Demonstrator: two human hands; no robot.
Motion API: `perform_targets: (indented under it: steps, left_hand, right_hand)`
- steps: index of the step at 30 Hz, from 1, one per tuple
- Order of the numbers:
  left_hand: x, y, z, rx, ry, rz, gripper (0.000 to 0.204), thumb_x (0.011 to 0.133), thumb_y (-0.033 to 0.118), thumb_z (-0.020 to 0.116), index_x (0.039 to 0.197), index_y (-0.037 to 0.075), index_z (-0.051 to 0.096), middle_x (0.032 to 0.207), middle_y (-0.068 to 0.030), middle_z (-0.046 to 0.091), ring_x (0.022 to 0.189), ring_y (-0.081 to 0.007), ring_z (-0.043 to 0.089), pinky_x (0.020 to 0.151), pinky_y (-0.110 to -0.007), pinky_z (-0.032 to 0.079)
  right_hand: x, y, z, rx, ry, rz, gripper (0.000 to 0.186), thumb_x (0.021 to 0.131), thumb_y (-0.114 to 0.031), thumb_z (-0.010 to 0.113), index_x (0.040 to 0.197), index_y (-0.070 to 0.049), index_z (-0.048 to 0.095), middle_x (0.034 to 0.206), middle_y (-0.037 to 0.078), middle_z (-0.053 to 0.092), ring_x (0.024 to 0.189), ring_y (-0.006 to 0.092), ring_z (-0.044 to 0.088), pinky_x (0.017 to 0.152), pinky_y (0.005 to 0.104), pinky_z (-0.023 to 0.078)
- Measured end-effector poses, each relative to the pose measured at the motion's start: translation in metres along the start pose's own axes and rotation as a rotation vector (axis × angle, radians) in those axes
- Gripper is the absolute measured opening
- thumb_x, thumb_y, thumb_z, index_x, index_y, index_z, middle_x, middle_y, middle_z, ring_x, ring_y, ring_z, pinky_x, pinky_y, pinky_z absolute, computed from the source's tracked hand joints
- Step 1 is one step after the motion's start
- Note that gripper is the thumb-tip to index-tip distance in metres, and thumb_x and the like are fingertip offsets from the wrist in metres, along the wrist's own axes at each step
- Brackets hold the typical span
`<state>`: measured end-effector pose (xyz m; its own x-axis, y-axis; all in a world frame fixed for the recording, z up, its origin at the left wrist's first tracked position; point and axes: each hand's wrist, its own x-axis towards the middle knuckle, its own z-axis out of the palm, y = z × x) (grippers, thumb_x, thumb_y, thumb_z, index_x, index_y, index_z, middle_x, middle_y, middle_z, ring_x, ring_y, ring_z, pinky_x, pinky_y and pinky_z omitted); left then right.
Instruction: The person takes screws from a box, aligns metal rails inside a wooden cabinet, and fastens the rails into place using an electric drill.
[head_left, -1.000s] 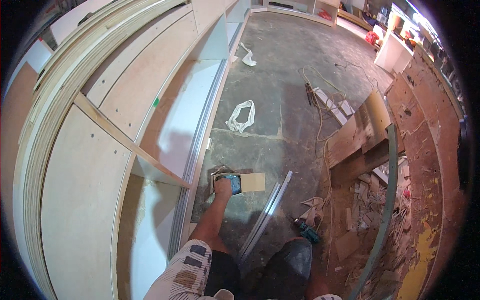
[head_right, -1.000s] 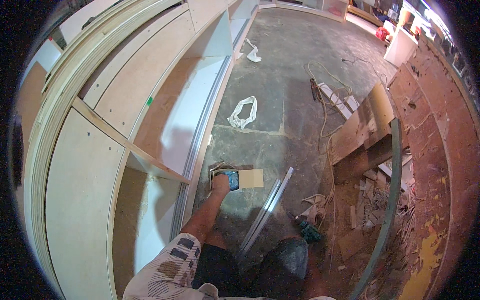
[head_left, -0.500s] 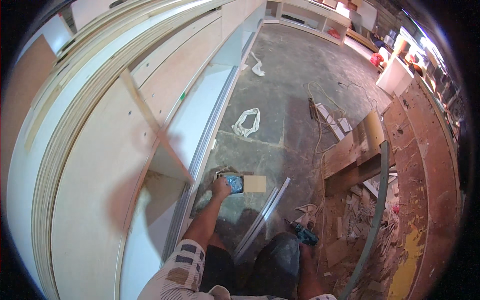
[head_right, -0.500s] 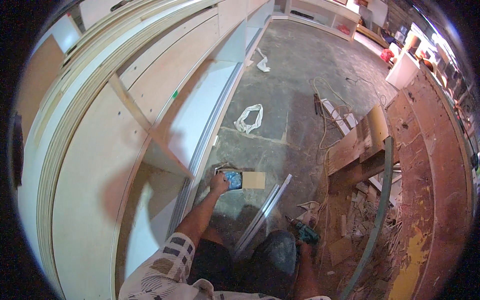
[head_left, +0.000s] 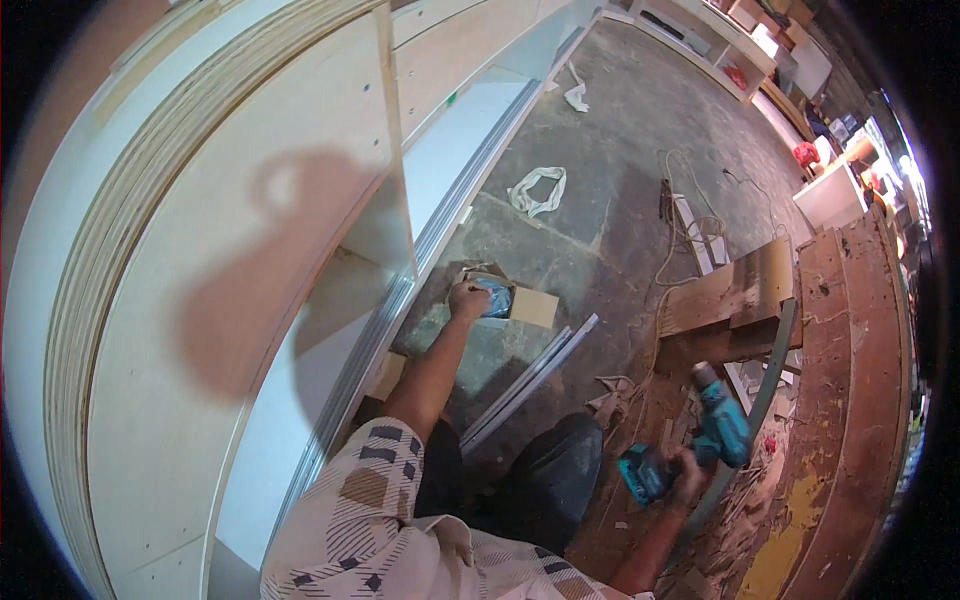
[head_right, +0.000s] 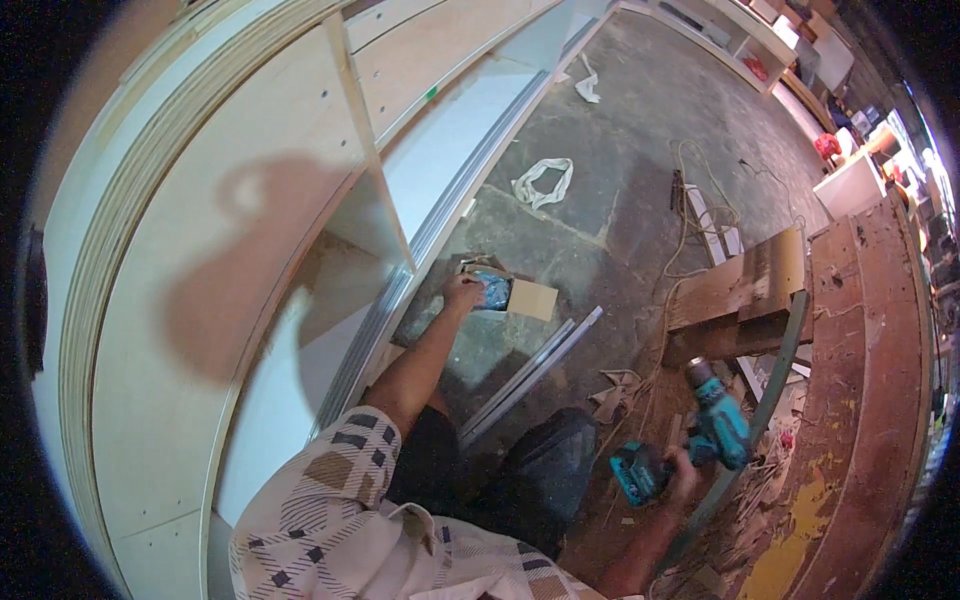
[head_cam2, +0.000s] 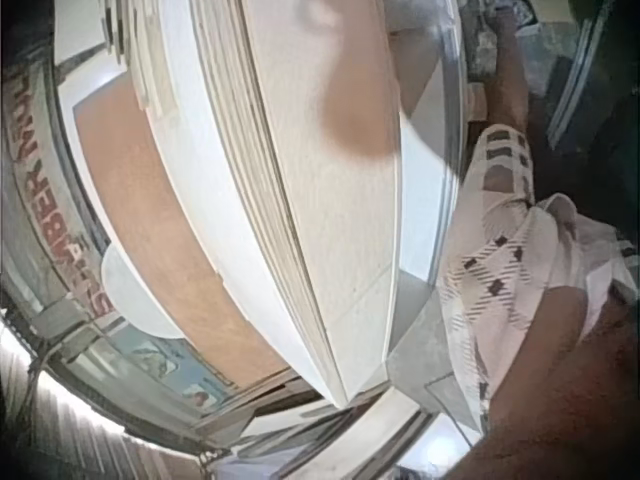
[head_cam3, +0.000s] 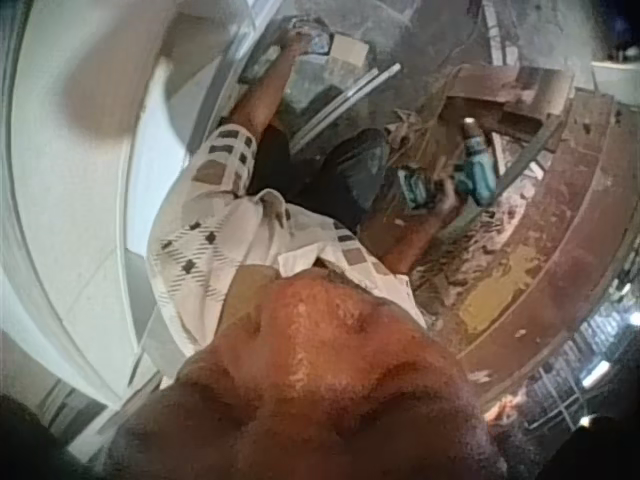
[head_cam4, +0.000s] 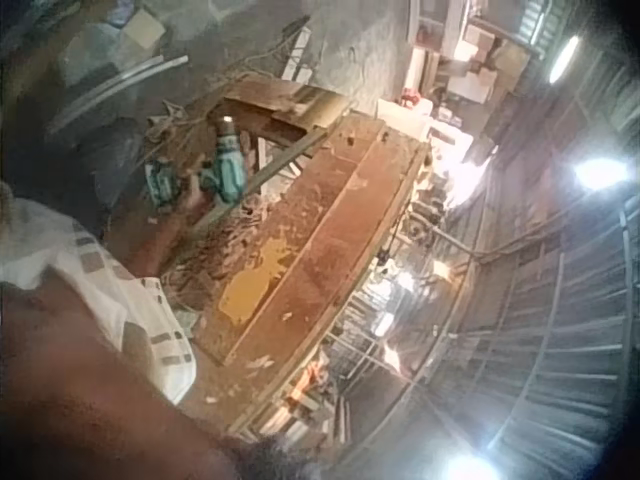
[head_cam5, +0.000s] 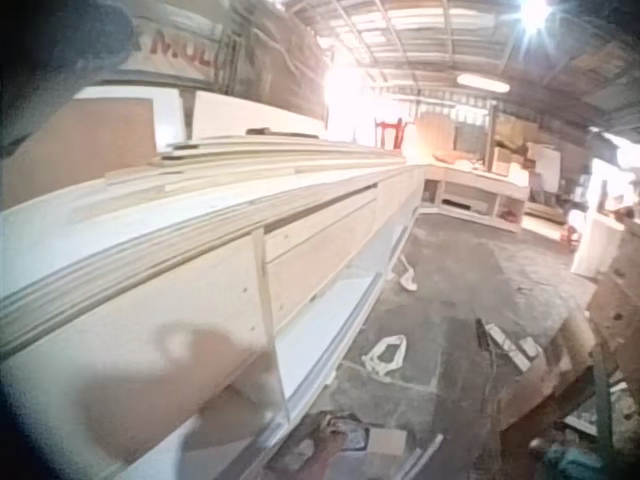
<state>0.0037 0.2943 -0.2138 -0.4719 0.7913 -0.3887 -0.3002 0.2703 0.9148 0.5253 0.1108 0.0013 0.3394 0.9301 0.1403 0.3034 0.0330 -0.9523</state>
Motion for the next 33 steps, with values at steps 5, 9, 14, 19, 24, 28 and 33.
perform_targets:
  steps: [5,9,14,19,24,28,33]
  left_hand:
    - [-0.082,0.006,0.007,-0.512,-0.168,-0.213,0.019,0.087,0.007,0.067,0.103,0.000,0.060,0.092,-0.0166,0.067,0.085,-0.0276,0.068,0.079,-0.039,0.060]
    - [-0.139,0.015,-0.034,-0.673,-0.211,-0.295,0.021,0.090,0.011,0.064,0.104,-0.003,0.057,0.101,-0.0200,0.065,0.099,-0.0316,0.066,0.094,-0.041,0.055]
    - [-0.194,0.056,-0.059,-0.807,-0.196,-0.274,0.026,0.095,0.009,0.059,0.114,-0.008,0.054,0.114,-0.0217,0.062,0.108,-0.0329,0.063,0.100,-0.041,0.052]
    - [-0.201,0.076,-0.081,-0.908,-0.131,-0.181,0.019,0.093,0.009,0.060,0.106,-0.005,0.057,0.108,-0.0202,0.063,0.106,-0.0325,0.063,0.100,-0.043,0.052]
    - [-0.196,0.079,-0.087,-0.898,-0.006,-0.185,0.023,0.094,0.011,0.061,0.109,-0.006,0.056,0.113,-0.0201,0.061,0.107,-0.0307,0.062,0.102,-0.041,0.051]
    - [-0.185,0.070,-0.094,-0.932,0.007,-0.207,0.025,0.094,0.011,0.061,0.111,-0.005,0.056,0.115,-0.0208,0.061,0.108,-0.0302,0.062,0.102,-0.041,0.051]
    - [-0.178,0.068,-0.094,-0.896,-0.019,-0.207,0.032,0.094,0.012,0.062,0.119,-0.007,0.054,0.117,-0.0179,0.062,0.110,-0.0276,0.061,0.103,-0.038,0.049]
  right_hand:
    - [-0.009,-0.151,0.030,0.313,-0.009,0.086,0.047,0.077,-0.012,0.075,0.118,0.003,0.057,0.086,0.005,0.061,0.074,0.0158,0.059,0.072,0.0307,0.048]
    - [-0.021,-0.181,0.104,0.279,-0.358,-0.071,0.046,0.079,-0.015,0.077,0.119,0.002,0.062,0.088,0.006,0.064,0.074,0.0170,0.060,0.071,0.0305,0.048]
    - [-0.053,-0.167,0.202,0.456,-0.578,0.295,0.031,0.078,0.001,0.072,0.107,0.002,0.062,0.091,0.008,0.061,0.064,0.0158,0.057,0.055,0.0281,0.047]
    - [-0.081,-0.143,0.256,0.346,-0.784,0.332,0.029,0.078,0.003,0.074,0.105,0.000,0.064,0.089,0.009,0.067,0.060,0.0157,0.057,0.052,0.0287,0.047]
    - [-0.090,-0.122,0.271,0.296,-0.833,0.348,0.031,0.078,-0.002,0.076,0.107,-0.001,0.065,0.093,0.009,0.070,0.059,0.0147,0.058,0.053,0.0281,0.047]
    - [-0.087,-0.121,0.277,0.230,-0.874,0.380,0.028,0.077,-0.004,0.077,0.103,-0.003,0.067,0.093,0.008,0.071,0.059,0.0149,0.058,0.052,0.0283,0.046]
    - [-0.086,-0.122,0.282,0.201,-0.868,0.388,0.029,0.076,-0.006,0.079,0.102,-0.004,0.067,0.091,0.006,0.070,0.059,0.0148,0.058,0.050,0.0290,0.045]
